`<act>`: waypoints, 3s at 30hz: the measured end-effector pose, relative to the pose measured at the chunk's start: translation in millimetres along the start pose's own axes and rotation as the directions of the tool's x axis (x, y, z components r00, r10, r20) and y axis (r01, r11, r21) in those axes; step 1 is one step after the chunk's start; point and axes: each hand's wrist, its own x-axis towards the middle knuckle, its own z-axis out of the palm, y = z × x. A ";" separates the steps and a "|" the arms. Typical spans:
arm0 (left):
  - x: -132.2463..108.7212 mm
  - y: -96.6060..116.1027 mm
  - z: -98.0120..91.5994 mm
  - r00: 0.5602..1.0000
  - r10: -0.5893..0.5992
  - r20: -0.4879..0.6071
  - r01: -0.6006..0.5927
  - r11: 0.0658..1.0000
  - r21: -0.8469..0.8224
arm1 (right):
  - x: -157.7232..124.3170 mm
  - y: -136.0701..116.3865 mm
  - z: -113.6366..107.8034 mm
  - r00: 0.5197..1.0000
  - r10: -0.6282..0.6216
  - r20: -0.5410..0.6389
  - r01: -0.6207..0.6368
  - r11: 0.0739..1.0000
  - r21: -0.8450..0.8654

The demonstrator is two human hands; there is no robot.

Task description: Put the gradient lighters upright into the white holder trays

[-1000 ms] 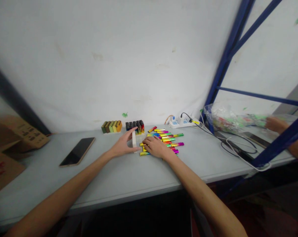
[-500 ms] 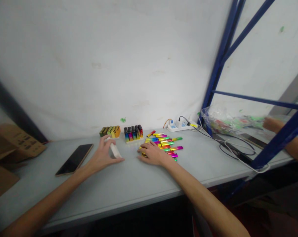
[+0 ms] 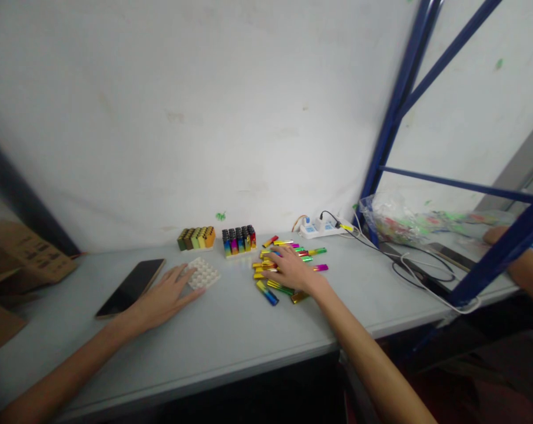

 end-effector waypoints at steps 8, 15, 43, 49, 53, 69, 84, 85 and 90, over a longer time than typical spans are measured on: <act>45.5 27.4 -18.7 0.990 -0.109 -0.085 0.114 0.992 0.058 | -70.4 -7.5 -0.2 0.989 0.143 0.020 -0.142 0.989 -0.050; 129.0 46.8 -18.7 0.995 -0.066 -0.070 0.061 0.996 -0.070 | -69.5 -5.7 9.4 0.992 0.114 0.054 -0.111 0.993 -0.051; 150.8 1.3 2.6 0.987 0.056 0.150 0.041 0.818 -0.574 | 154.1 -4.6 10.7 0.976 -0.157 0.151 0.167 0.984 -0.057; 113.5 -10.4 -28.6 0.993 0.033 0.115 0.045 0.786 -0.617 | 160.6 -4.8 22.0 0.971 -0.148 0.187 0.171 0.979 -0.113; 90.5 -8.0 -44.3 0.999 -0.023 0.041 0.045 0.745 -0.666 | 155.4 -9.5 25.5 0.970 -0.118 0.210 0.159 0.969 -0.190; 79.7 2.2 -18.0 0.994 -0.109 -0.025 0.060 0.705 -0.706 | 151.7 -18.5 37.9 0.997 -0.011 0.079 0.022 0.989 -0.145; 137.7 45.0 11.3 0.968 -0.244 0.066 0.201 0.583 -0.787 | 148.9 20.7 22.9 0.937 0.345 -0.053 -0.297 0.870 0.394; 141.0 49.7 14.6 0.966 -0.247 0.077 0.204 0.549 -0.811 | 145.9 22.5 22.9 0.923 0.381 -0.054 -0.321 0.841 0.436; 153.4 74.9 18.8 0.939 -0.223 0.263 0.309 0.203 -0.929 | 134.9 25.1 26.1 0.826 0.563 -0.027 -0.424 0.651 0.630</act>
